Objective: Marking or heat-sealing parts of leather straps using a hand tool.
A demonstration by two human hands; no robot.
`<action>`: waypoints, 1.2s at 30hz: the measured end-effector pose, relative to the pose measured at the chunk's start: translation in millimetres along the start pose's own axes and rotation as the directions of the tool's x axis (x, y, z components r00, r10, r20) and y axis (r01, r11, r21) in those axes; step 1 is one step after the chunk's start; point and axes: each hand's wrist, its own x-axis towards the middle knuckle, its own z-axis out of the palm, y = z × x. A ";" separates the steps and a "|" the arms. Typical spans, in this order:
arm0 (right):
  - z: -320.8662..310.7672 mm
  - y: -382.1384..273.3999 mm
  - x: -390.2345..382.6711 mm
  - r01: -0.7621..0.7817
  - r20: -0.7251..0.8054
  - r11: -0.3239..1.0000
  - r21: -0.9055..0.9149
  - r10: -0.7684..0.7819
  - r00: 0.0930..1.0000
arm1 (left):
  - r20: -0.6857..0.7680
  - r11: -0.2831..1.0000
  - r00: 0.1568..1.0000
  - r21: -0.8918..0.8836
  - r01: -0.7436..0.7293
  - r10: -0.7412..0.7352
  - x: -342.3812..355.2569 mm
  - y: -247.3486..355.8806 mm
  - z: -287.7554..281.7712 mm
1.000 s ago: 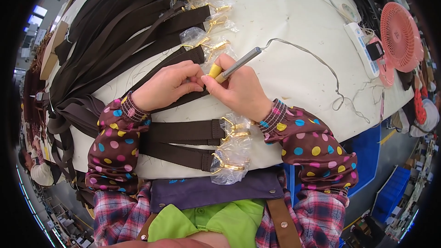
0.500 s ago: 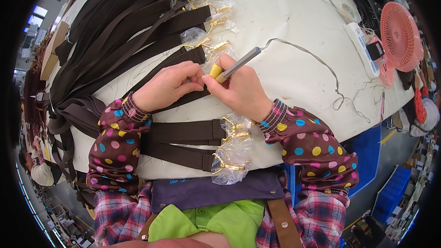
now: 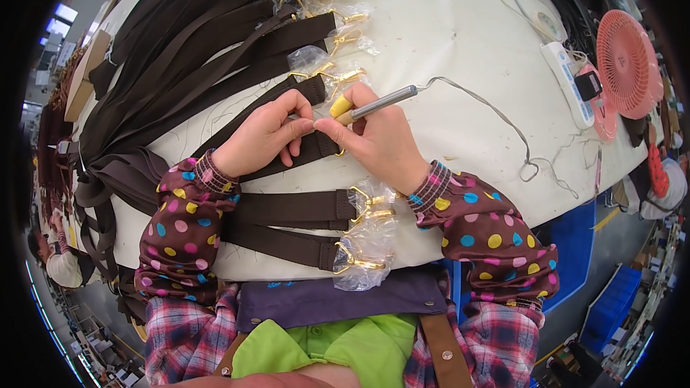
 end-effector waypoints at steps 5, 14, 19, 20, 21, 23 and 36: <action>1.0 -0.2 1.0 0.003 -0.002 0.999 -0.041 -0.003 1.000 | -0.017 1.000 1.000 0.009 -0.006 0.006 0.1 -1.5 0.1; 5.0 12.5 2.6 0.087 -0.047 0.995 -0.046 -0.089 0.995 | -0.012 1.000 1.000 0.014 -0.008 0.009 -0.4 -0.7 0.0; 5.2 11.8 2.8 0.093 -0.052 0.994 -0.057 -0.096 0.994 | -0.014 1.000 1.000 0.008 -0.018 0.018 0.6 -2.2 0.1; 5.1 11.4 3.0 0.106 -0.054 0.992 -0.071 -0.110 0.992 | -0.014 1.000 1.000 0.008 -0.018 0.018 0.8 -3.3 0.5; 5.2 11.5 3.0 0.106 -0.054 0.992 -0.071 -0.110 0.992 | -0.028 0.999 0.999 0.002 -0.034 0.034 1.0 -4.7 1.2; 5.4 12.1 3.0 0.094 -0.052 0.994 -0.060 -0.097 0.994 | -0.042 0.999 0.998 -0.004 -0.050 0.050 1.2 -5.6 1.8; 3.1 7.6 -0.2 0.097 -0.101 0.995 -0.023 -0.099 0.990 | 0.016 1.000 1.000 -0.011 0.002 -0.001 -3.2 -0.8 0.0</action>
